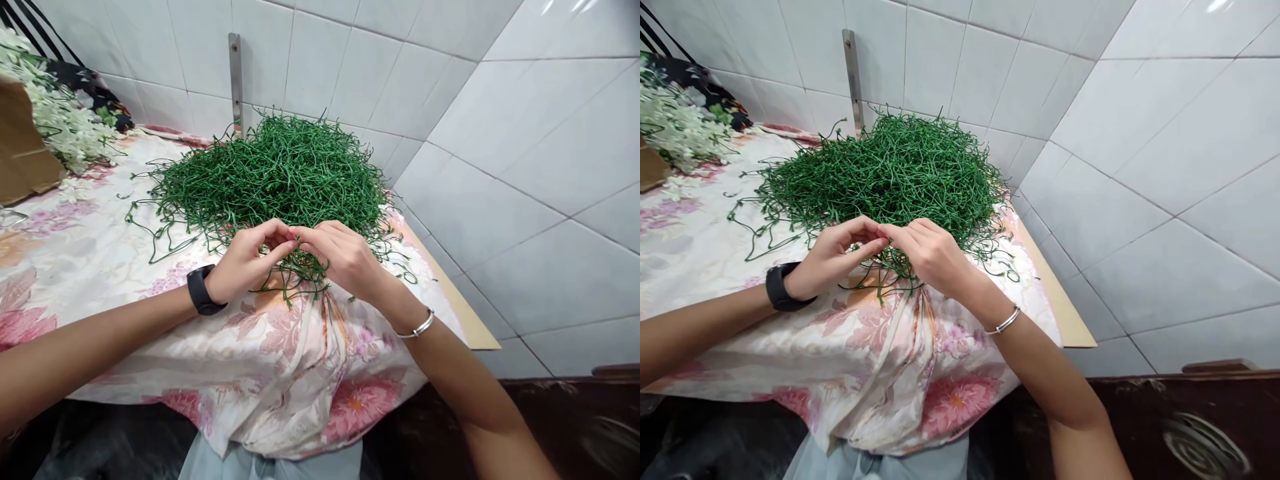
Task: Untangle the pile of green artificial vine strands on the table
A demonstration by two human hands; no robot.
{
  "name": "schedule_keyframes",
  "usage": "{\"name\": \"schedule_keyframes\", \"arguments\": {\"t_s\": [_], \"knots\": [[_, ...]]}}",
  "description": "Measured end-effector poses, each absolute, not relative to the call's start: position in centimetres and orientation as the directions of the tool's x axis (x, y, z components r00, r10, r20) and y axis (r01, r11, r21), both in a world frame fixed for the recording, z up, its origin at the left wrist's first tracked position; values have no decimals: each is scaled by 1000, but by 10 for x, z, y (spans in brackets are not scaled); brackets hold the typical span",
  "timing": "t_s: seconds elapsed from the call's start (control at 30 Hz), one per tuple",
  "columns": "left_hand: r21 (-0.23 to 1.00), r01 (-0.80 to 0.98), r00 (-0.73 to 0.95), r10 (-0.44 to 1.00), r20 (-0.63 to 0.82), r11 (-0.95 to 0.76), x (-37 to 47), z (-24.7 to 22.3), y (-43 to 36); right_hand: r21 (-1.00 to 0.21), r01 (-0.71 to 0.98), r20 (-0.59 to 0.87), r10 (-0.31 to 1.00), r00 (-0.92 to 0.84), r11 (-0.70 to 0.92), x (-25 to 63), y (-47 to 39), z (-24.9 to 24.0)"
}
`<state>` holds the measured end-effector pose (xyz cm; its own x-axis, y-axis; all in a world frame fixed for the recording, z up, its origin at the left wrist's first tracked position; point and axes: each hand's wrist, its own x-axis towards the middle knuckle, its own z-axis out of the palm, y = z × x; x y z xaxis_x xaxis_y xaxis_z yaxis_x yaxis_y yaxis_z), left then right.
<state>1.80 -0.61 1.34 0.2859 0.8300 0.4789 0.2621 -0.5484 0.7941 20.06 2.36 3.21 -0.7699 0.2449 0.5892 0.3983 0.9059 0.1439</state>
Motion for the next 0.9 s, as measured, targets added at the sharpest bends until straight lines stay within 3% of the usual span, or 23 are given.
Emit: {"name": "schedule_keyframes", "arguments": {"t_s": [0.13, 0.33, 0.6, 0.77, 0.9], "knots": [[797, 253, 306, 826, 473, -549, 18, 10, -4, 32, 403, 567, 316, -761, 915, 201, 27, 27], [892, 36, 345, 844, 411, -450, 20, 7, -4, -235, 338, 606, 409, -683, 911, 198, 24, 21], [844, 194, 367, 835, 411, -501, 18, 11, -9, -595, 228, 479, 568, -670, 771, 198, 21, 28], [659, 397, 426, 764, 484, -639, 18, 12, -12, -826, 66, 386, 647, -657, 560, 196, 20, 33], [507, 466, 489, 689, 535, -725, 20, 12, -12, -931, -53, 317, 727, -609, 361, 192, 20, 35]]}}
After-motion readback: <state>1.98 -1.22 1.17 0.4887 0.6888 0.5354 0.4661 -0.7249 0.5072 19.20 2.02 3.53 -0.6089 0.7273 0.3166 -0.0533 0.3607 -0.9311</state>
